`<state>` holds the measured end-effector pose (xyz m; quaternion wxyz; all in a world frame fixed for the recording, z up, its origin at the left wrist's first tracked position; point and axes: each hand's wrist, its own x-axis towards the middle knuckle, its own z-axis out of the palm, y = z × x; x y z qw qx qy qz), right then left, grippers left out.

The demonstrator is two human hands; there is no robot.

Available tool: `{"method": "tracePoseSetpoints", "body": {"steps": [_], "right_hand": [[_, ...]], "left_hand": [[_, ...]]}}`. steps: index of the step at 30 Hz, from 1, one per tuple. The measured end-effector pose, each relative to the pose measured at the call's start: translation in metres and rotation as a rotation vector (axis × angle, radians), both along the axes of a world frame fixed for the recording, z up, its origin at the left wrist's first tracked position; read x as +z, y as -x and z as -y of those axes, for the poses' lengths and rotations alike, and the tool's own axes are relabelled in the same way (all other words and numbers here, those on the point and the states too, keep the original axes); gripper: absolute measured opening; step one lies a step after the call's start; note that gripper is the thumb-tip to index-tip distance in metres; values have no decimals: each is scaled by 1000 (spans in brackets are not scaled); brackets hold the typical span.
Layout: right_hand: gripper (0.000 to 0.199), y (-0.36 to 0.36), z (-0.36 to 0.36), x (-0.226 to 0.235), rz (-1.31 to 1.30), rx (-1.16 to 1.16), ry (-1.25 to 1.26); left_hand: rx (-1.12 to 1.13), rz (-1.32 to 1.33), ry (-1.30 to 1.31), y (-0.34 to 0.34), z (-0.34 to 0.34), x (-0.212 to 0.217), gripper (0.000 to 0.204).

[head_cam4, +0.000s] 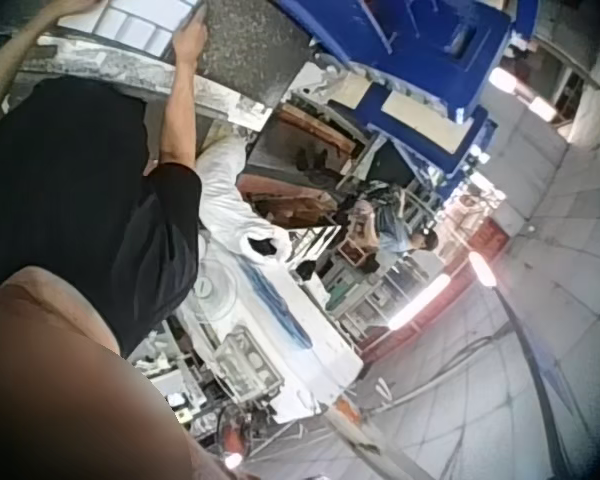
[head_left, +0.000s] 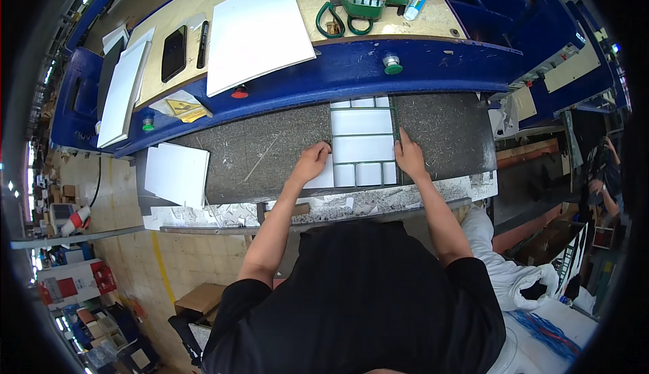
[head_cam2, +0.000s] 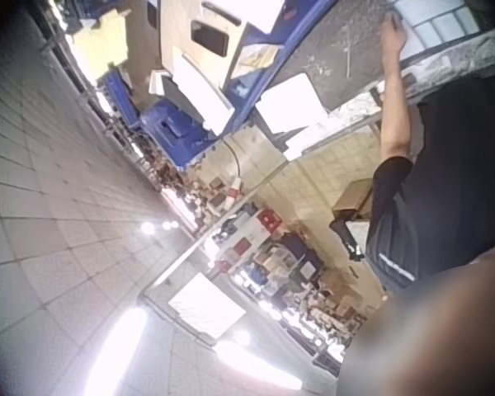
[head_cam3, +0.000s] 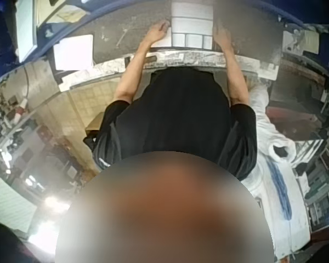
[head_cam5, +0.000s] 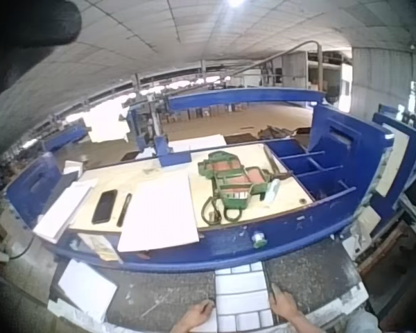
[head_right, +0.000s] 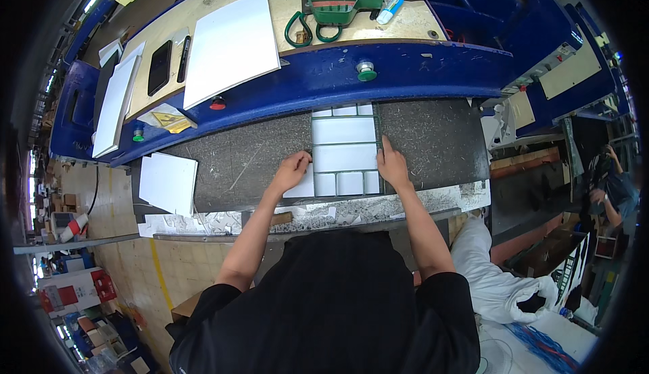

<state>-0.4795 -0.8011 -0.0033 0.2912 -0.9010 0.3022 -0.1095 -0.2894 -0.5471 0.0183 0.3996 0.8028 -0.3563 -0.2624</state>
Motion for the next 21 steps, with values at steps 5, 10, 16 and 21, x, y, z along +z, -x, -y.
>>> {"method": "tracePoseSetpoints", "body": {"steps": [5,10,16,21], "right_hand": [[48,2,0,2,21,-15,-84],[47,0,-2,10,11,-59,-170],[47,0,-3,4,84,-69,-188],[48,0,-2,5,54,-72,-221]], "left_hand": [[-100,-31,-139,5,-20,5,43],[-224,53,-34,19,-30,8,91],[-190,63,-55,28,-29,8,100],[-213,99,-4,25,-31,-3,103]]}}
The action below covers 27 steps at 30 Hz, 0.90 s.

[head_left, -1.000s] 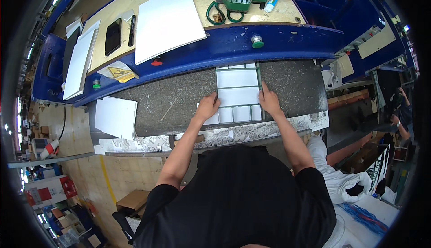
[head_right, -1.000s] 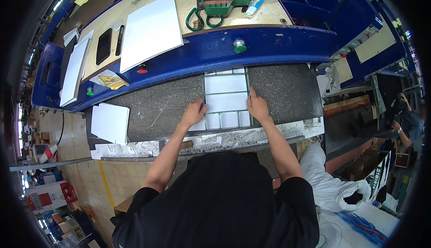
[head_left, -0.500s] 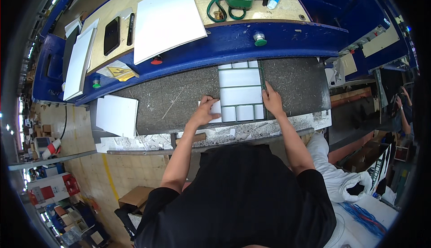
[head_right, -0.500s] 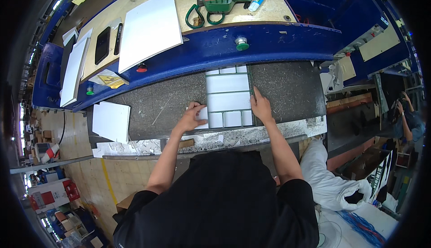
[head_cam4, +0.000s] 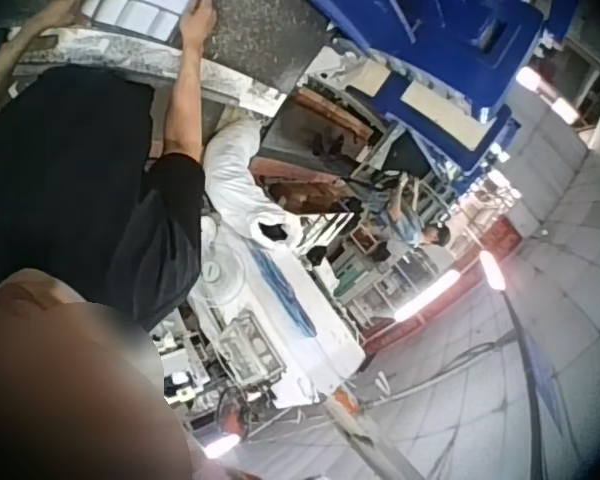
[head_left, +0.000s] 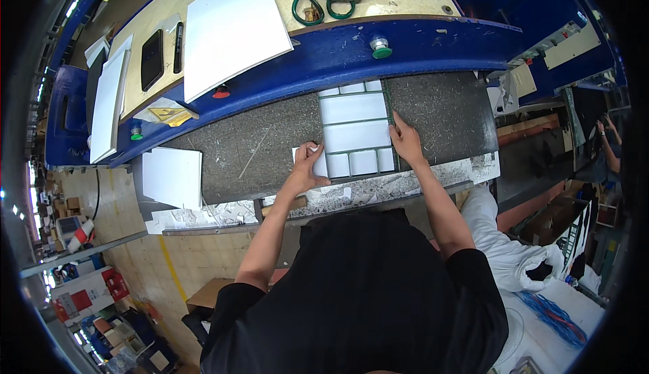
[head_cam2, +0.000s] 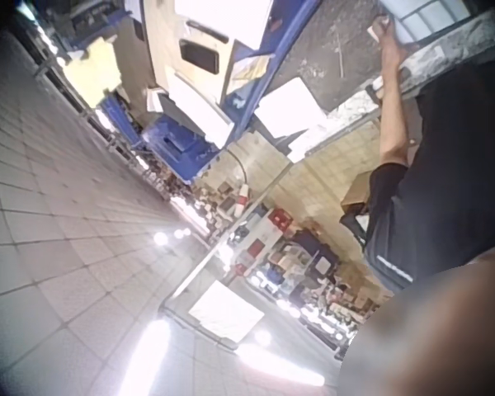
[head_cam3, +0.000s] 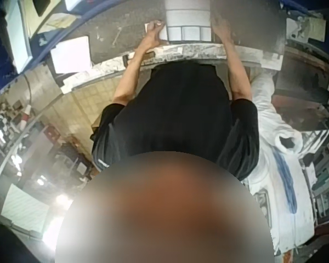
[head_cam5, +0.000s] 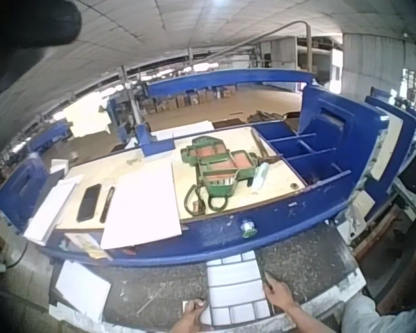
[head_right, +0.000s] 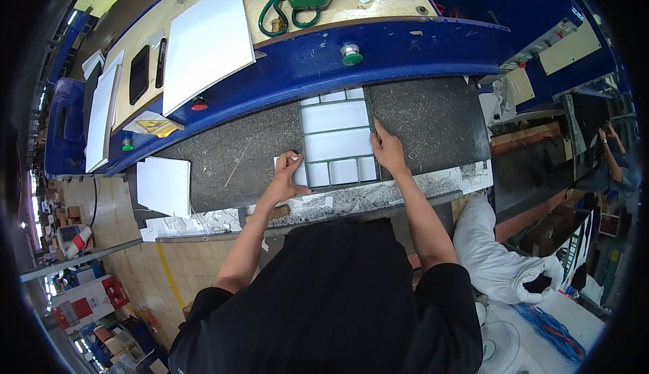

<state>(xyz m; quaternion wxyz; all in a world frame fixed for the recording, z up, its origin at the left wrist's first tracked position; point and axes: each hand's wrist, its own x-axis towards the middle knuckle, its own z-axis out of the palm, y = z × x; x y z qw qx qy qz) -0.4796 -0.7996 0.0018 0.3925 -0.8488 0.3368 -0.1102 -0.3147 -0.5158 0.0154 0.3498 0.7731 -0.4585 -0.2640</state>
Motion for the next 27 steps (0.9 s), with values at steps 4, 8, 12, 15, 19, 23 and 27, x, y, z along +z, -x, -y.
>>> {"method": "tracePoseSetpoints", "body": {"steps": [4,8,12,15,19,23,27], "right_hand": [[48,1,0,-1,35,2,1],[49,1,1,-1,37,10,-10],[51,3,1,-6,29,22,11],[52,5,2,-13,34,24,45],[52,2,-1,-7,34,16,-1],[52,3,1,-13,50,13,-24],[52,3,4,-18,52,-1,-57]], "left_hand": [[-6,22,35,-1,0,-4,104],[-3,-10,29,-2,0,-8,101],[-12,22,29,-2,0,-6,106],[-17,16,23,-3,2,-6,106],[-10,7,8,-4,0,-6,105],[-3,10,11,-3,-1,-6,104],[5,-4,11,-3,2,-9,103]]}}
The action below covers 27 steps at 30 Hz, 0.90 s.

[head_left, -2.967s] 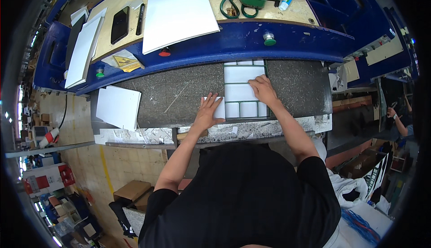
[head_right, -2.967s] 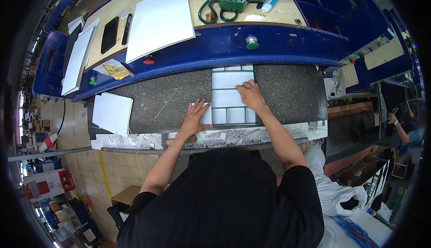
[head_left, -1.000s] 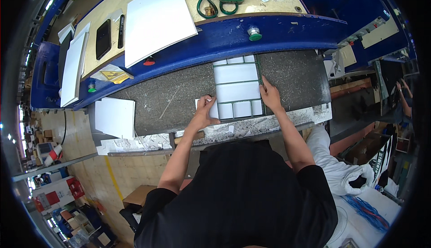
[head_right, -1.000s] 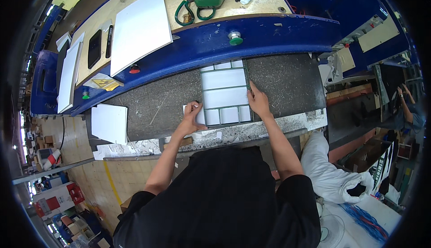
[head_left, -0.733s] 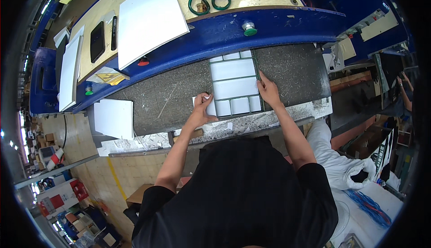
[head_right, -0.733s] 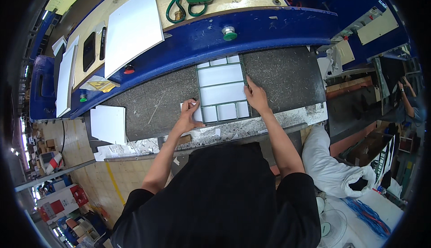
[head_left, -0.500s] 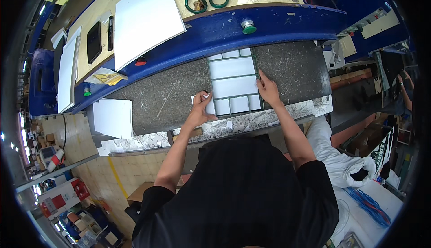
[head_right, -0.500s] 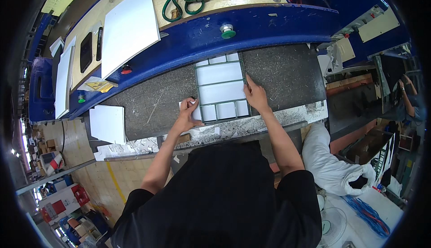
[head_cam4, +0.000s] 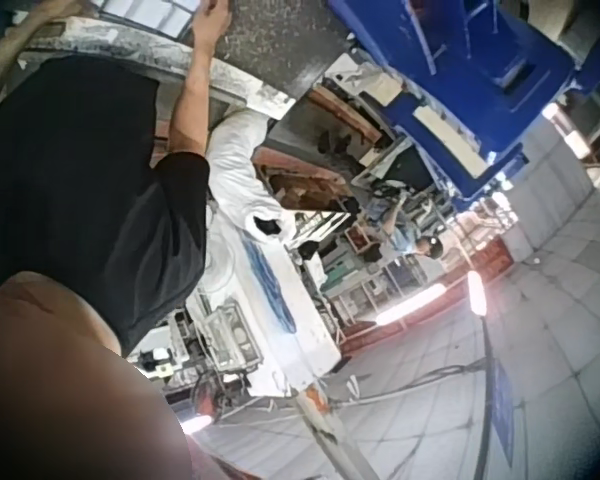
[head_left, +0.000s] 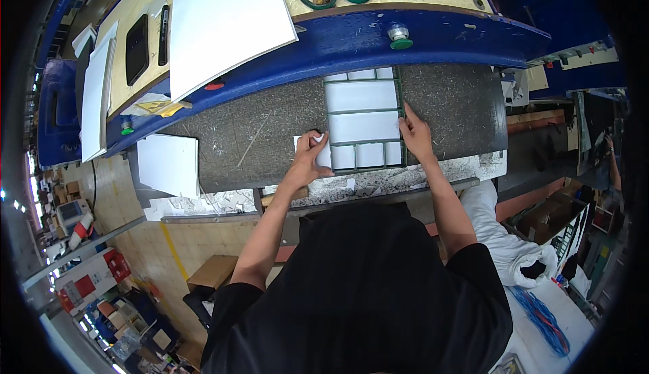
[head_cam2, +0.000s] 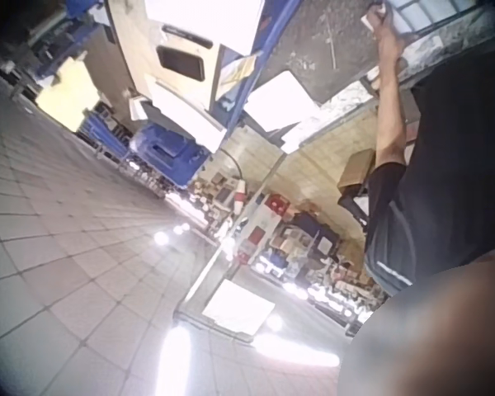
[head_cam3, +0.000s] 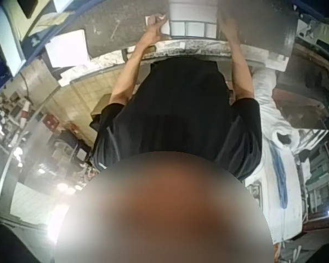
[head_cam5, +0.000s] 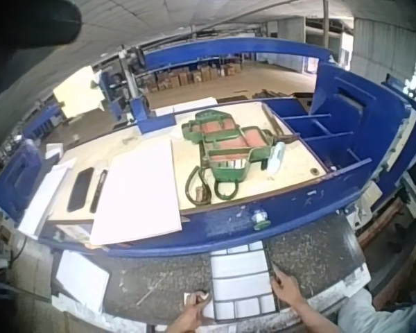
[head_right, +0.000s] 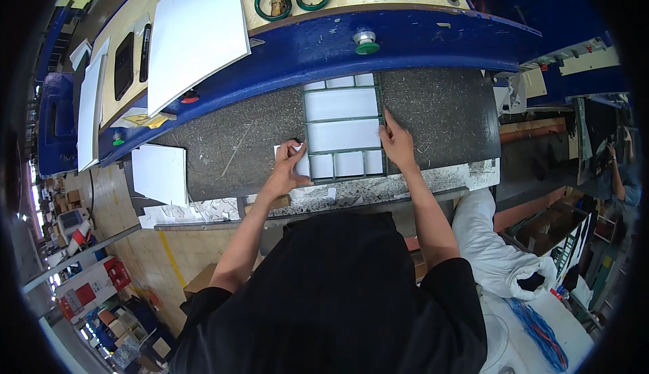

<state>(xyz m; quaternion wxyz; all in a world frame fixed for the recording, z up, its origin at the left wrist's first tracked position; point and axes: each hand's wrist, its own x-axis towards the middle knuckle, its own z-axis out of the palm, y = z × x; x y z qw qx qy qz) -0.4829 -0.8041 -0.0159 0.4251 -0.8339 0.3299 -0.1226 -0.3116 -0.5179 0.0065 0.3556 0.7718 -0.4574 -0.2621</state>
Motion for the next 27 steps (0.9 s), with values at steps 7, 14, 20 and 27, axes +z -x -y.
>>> {"method": "tracePoseSetpoints", "body": {"steps": [7,14,20,27], "right_hand": [[51,-4,2,0,-19,-27,9],[49,-4,-1,0,-4,-16,87],[39,-6,4,13,18,-47,42],[29,26,-6,44,357,-222,114]], "left_hand": [[31,-46,1,-3,3,-1,101],[39,-58,-13,-1,0,-1,100],[144,-4,0,25,-4,28,94],[419,-129,-30,118,-67,3,24]]}}
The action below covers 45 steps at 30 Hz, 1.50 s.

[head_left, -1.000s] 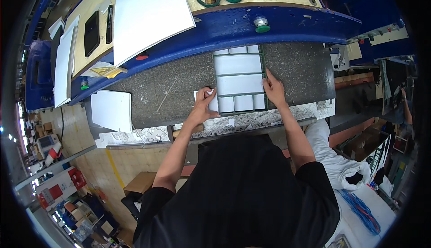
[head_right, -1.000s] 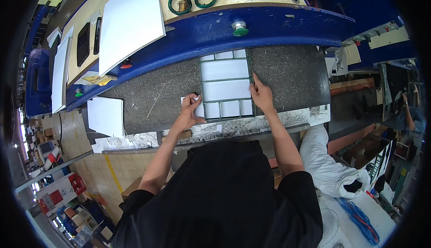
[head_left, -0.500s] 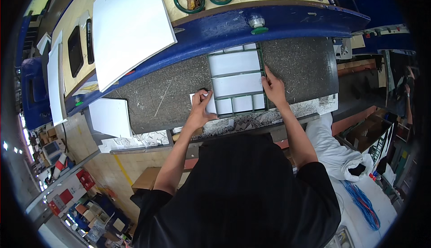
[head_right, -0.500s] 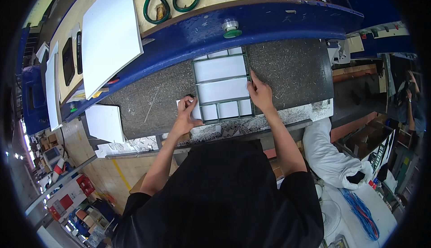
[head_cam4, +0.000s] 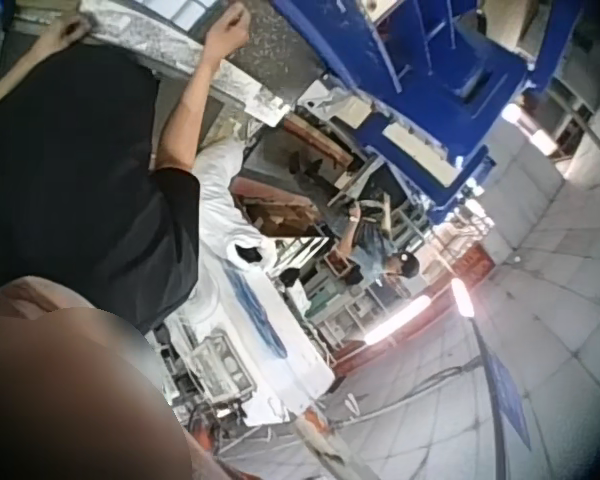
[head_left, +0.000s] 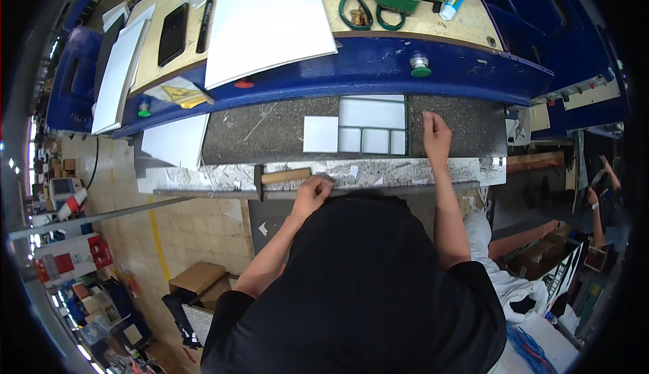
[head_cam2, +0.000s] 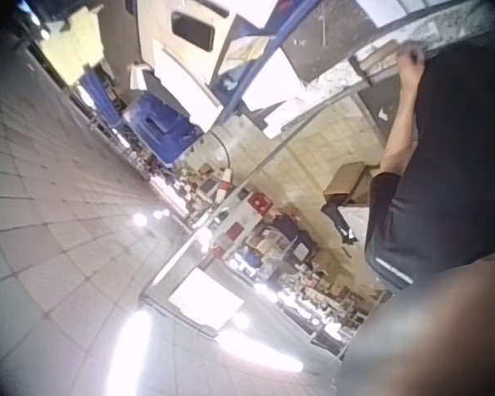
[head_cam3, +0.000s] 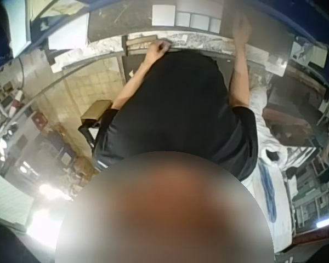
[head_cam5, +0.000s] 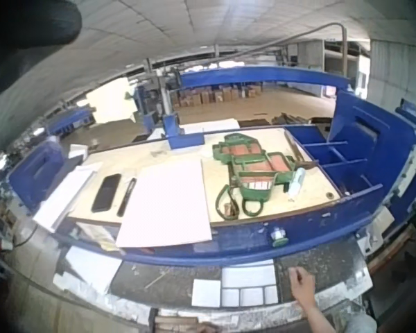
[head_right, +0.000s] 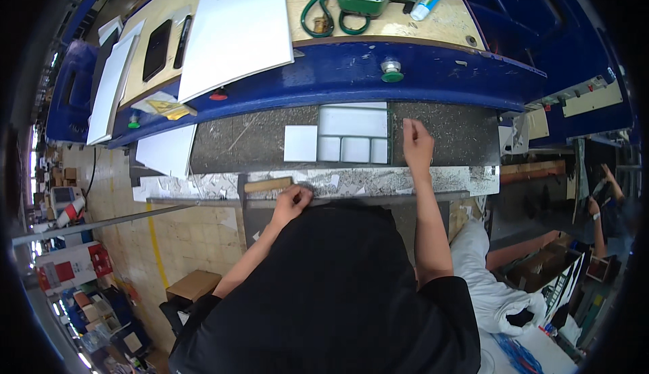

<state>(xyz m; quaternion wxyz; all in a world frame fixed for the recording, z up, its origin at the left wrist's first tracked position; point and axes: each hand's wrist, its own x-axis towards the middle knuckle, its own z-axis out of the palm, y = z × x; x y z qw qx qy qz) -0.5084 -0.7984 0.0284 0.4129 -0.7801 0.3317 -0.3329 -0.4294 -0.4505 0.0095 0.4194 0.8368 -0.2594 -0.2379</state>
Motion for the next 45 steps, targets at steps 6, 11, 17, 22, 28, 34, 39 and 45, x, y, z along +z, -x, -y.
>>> {"method": "tracePoseSetpoints", "body": {"steps": [6,11,17,22,28,34,39,45], "right_hand": [[30,-25,-2,92,63,207,-60],[34,-40,5,122,153,313,-59],[43,-3,-37,107,4,242,-280],[33,31,-81,79,-236,376,9],[40,64,-134,45,-457,354,517],[50,71,-138,41,-478,346,539],[50,71,-137,37,-516,344,540],[47,69,-139,28,-507,316,549]], "left_hand": [[31,472,96,-2,18,-17,16],[84,518,43,-19,38,-4,21],[123,591,4,-26,36,13,23],[97,644,47,-35,33,37,23],[55,703,-7,-19,27,39,20],[115,674,-63,-7,32,41,19],[157,658,-31,-4,36,34,17],[157,628,-37,-2,35,31,16]]}}
